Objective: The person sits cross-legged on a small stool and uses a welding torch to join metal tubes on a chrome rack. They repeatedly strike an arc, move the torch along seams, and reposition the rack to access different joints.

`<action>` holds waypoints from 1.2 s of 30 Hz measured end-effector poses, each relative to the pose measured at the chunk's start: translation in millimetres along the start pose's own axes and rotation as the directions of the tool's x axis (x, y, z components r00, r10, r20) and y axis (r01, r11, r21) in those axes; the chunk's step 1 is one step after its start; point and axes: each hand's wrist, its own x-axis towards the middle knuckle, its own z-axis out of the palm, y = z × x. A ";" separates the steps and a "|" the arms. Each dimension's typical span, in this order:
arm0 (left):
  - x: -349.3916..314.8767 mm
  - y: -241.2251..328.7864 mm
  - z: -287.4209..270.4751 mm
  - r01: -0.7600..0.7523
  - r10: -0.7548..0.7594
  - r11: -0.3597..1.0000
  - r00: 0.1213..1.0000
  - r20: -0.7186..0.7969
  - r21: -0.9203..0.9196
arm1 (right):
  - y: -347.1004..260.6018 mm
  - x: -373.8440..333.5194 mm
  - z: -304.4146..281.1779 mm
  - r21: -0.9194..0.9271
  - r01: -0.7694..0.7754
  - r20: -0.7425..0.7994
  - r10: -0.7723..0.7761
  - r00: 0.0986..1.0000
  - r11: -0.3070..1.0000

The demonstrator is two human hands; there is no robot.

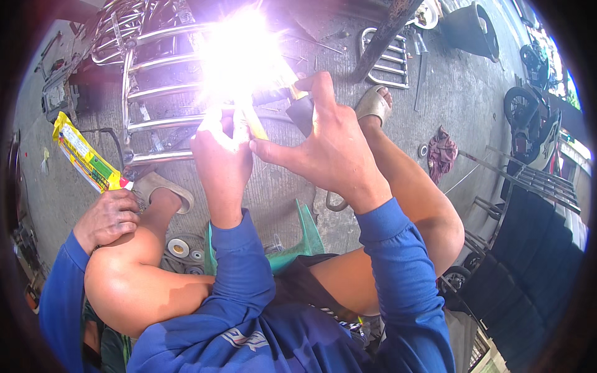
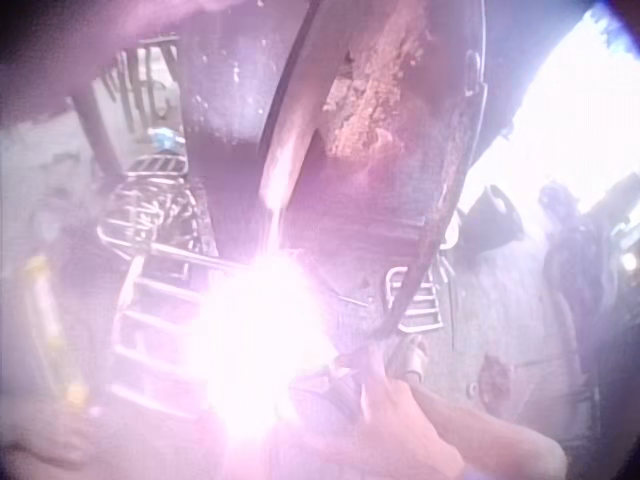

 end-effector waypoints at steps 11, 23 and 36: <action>-2.1 -12.1 8.1 0.003 -0.003 1.000 1.000 0.000 -0.018 | 9.6 -3.4 6.3 -0.052 -0.024 0.014 0.025 1.000 0.998; -4.4 -9.8 6.7 -0.004 0.004 1.000 1.000 -0.028 0.013 | 9.0 -3.8 5.9 -0.022 -0.068 0.060 0.070 0.996 0.997; 0.5 -12.8 8.0 -0.030 0.030 0.990 1.000 -0.004 -0.138 | 11.4 0.2 7.3 -0.124 0.086 -0.093 -0.098 0.991 0.989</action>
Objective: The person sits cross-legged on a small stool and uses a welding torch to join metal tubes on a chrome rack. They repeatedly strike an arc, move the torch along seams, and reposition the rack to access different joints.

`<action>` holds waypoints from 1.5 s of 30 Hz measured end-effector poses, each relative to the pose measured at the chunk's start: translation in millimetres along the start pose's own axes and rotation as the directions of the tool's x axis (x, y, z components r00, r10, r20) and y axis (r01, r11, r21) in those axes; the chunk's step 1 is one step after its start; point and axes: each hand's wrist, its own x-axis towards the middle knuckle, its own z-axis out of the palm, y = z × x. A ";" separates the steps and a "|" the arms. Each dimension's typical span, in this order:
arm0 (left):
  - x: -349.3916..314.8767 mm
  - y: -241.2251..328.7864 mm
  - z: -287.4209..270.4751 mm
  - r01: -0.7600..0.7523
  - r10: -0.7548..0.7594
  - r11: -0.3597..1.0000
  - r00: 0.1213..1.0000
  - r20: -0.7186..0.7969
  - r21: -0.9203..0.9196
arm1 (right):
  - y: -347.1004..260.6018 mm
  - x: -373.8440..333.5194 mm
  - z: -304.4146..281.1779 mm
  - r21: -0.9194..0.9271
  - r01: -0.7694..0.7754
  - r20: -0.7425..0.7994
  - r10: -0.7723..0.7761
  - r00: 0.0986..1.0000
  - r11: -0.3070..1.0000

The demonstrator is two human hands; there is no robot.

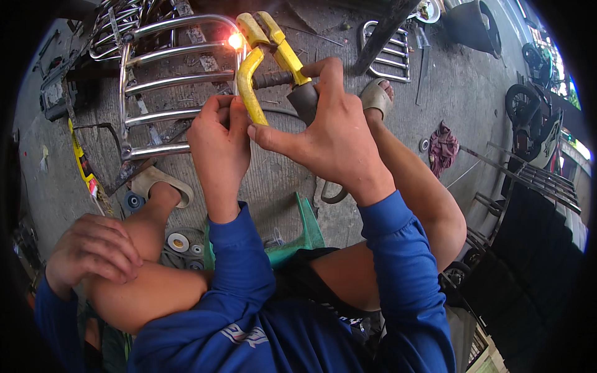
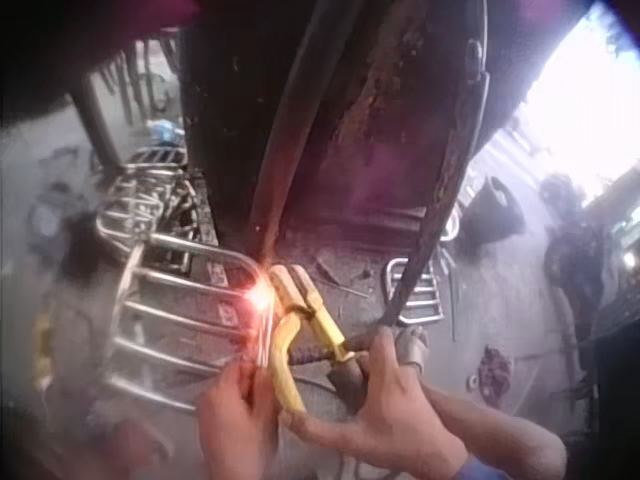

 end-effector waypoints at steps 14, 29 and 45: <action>-4.1 -14.1 13.5 -0.071 0.080 0.995 0.985 -0.150 0.066 | -9.0 -5.3 -0.9 0.127 -0.214 0.116 0.200 0.973 0.969; -9.3 -9.8 20.0 0.010 0.010 0.987 0.992 -0.123 0.162 | -12.8 -11.3 2.8 0.111 -0.244 0.098 0.233 0.967 0.963; -6.9 -7.6 1.7 0.055 -0.049 0.988 0.998 -0.044 0.145 | -6.7 -6.2 2.6 0.009 -0.200 0.061 0.199 0.978 0.980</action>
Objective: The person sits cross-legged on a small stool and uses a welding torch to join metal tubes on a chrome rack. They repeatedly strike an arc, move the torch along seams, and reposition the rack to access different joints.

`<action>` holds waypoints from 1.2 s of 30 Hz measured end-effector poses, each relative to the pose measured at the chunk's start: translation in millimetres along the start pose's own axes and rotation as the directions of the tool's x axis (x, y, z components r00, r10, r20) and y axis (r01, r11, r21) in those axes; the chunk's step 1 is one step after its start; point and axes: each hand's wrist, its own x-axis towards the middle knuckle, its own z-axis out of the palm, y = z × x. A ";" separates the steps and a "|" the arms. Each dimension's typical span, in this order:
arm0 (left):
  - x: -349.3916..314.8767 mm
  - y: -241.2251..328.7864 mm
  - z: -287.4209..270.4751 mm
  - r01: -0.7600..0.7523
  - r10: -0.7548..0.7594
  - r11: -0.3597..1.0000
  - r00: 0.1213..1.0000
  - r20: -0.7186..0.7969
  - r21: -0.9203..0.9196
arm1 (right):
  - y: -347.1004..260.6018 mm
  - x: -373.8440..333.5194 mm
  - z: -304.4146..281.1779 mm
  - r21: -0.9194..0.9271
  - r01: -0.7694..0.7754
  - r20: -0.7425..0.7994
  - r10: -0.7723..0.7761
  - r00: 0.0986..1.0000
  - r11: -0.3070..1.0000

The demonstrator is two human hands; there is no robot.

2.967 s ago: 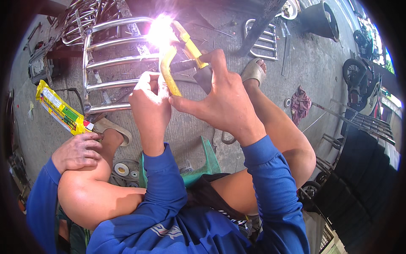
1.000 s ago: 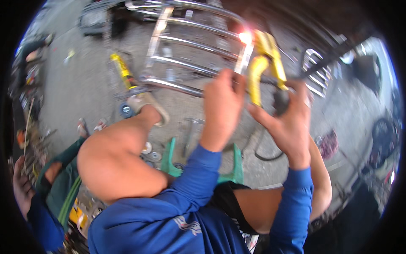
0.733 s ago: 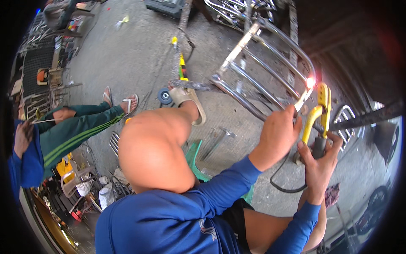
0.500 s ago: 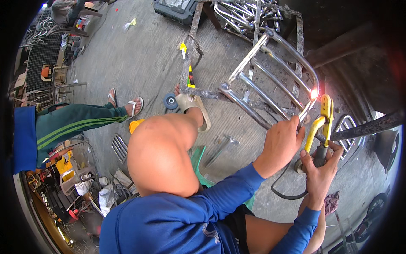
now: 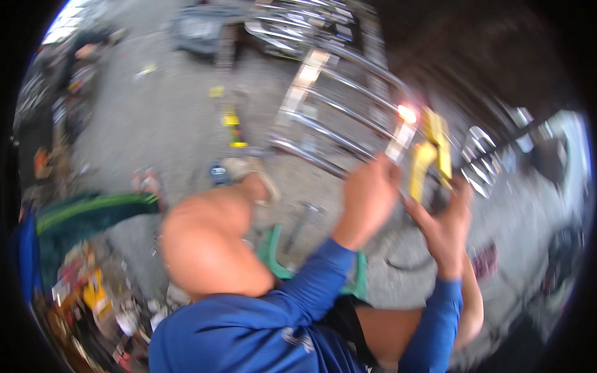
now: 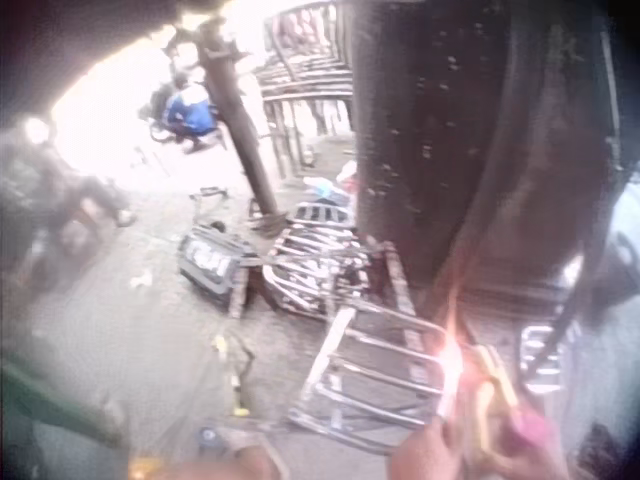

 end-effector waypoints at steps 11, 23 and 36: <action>1.7 5.4 -8.7 -0.113 0.113 0.992 0.994 -0.001 0.061 | 9.1 2.7 -4.8 -0.088 0.203 -0.009 -0.204 0.979 0.975; 6.0 4.7 -4.7 -0.125 0.126 0.991 0.992 -0.013 0.055 | 9.6 2.6 -4.8 -0.035 0.063 0.070 -0.061 0.996 0.997; 8.9 8.3 -9.5 -0.093 0.094 0.995 0.995 0.034 -0.020 | 5.4 2.8 -3.5 -0.045 0.187 0.028 -0.186 0.982 0.981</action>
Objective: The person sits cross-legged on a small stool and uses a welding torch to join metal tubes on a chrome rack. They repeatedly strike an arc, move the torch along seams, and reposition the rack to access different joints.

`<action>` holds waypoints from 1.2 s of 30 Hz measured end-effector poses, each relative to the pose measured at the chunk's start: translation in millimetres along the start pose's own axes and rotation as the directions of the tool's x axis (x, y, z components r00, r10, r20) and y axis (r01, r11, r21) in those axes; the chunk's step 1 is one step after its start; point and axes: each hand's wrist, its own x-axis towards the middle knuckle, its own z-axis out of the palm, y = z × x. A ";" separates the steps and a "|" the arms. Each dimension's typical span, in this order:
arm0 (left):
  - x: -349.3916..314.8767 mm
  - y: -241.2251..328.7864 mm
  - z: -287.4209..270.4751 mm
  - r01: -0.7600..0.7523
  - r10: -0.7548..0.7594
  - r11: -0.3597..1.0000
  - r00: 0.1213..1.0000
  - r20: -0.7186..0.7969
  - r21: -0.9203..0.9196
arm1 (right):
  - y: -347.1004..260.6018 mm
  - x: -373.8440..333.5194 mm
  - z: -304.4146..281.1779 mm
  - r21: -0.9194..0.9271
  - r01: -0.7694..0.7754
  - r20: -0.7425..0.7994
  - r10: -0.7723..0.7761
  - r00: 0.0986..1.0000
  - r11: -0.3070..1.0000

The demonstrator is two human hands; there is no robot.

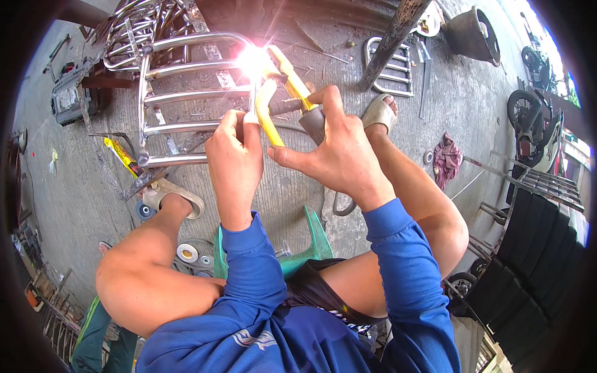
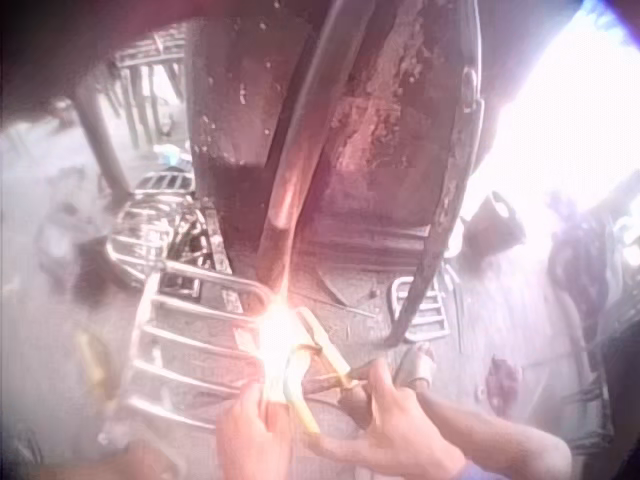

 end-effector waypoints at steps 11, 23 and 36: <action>2.6 0.0 -13.4 -0.019 0.017 0.999 0.997 -0.079 -0.027 | -0.8 3.6 -3.5 0.218 -0.201 -0.008 0.208 0.978 0.955; 2.6 -5.6 3.8 -0.097 0.095 0.995 0.980 -0.176 -0.004 | 4.5 4.1 3.3 0.050 -0.047 -0.053 0.050 0.997 0.998; 4.1 -6.6 6.0 -0.083 0.087 0.996 0.978 -0.188 0.031 | -0.7 4.9 3.2 0.058 -0.070 -0.016 0.071 0.997 0.996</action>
